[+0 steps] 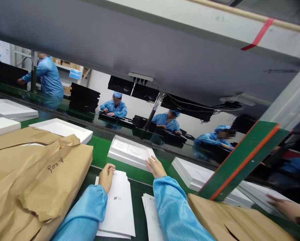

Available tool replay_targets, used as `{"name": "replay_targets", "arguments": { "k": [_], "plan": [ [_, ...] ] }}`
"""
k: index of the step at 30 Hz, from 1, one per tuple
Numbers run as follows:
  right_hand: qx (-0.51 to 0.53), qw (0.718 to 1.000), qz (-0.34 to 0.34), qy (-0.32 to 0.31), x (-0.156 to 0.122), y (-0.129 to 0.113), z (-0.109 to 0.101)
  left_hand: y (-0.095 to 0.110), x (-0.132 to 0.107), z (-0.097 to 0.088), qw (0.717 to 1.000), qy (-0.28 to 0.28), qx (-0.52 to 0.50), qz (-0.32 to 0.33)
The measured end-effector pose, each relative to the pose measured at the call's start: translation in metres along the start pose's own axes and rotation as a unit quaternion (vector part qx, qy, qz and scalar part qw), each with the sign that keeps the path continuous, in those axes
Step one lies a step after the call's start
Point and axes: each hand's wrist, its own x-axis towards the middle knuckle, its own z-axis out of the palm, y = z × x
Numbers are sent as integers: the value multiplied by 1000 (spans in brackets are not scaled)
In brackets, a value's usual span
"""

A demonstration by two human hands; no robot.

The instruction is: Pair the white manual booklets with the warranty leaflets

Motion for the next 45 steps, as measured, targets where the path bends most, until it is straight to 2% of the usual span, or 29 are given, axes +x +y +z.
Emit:
{"name": "replay_targets", "arguments": {
  "k": [3,6,8,10,12,16,20,24,27,29,31,33,35,37,38,39,40,41,43,45],
  "plan": [
    [-38,998,-19,-35,-35,6,-6,-2,5,-4,1000,13,-9,-17],
    [-84,990,-43,-105,-87,20,-5,-2,9,-13,999,35,-9,-31],
    [-210,960,-92,-160,-122,31,-1,-1,10,-19,998,50,-5,-36],
    [-316,926,-120,-167,-149,41,6,0,6,-24,997,60,1,-38],
    [-391,895,-144,-159,-165,47,12,2,1,-27,997,62,8,-37],
    [-463,862,-163,-129,-167,48,14,3,-8,-27,998,52,23,-28],
    [-469,858,-178,-111,-161,49,6,4,-10,-27,998,45,36,-25],
    [-419,880,-193,-110,-159,53,3,4,-9,-27,998,42,45,-25],
    [-331,916,-207,-92,-154,46,1,7,-11,-28,998,43,44,-20],
    [-247,944,-211,-58,-150,35,-4,13,-14,-27,998,46,45,-11],
    [-183,957,-226,7,-147,23,-10,24,-20,-22,998,36,42,12],
    [-166,947,-263,82,-147,15,-15,37,-30,-14,999,-34,20,31],
    [-179,926,-311,119,-151,14,-16,50,-43,-3,982,-185,-38,1],
    [-204,908,-355,91,-157,21,-13,59,-57,7,932,-334,-116,-82],
    [-216,902,-369,61,-161,26,-10,61,-63,11,904,-381,-148,-125],
    [-230,897,-377,22,-165,31,-6,61,-68,15,885,-402,-172,-162],
    [-245,892,-380,-21,-169,35,-2,59,-71,17,878,-396,-187,-193],
    [-261,885,-380,-67,-172,38,2,56,-72,19,882,-369,-196,-216],
    [-297,866,-369,-159,-177,37,5,46,-69,20,907,-274,-206,-244],
    [-332,848,-352,-218,-178,30,2,36,-62,18,925,-173,-214,-262]
  ]
}}
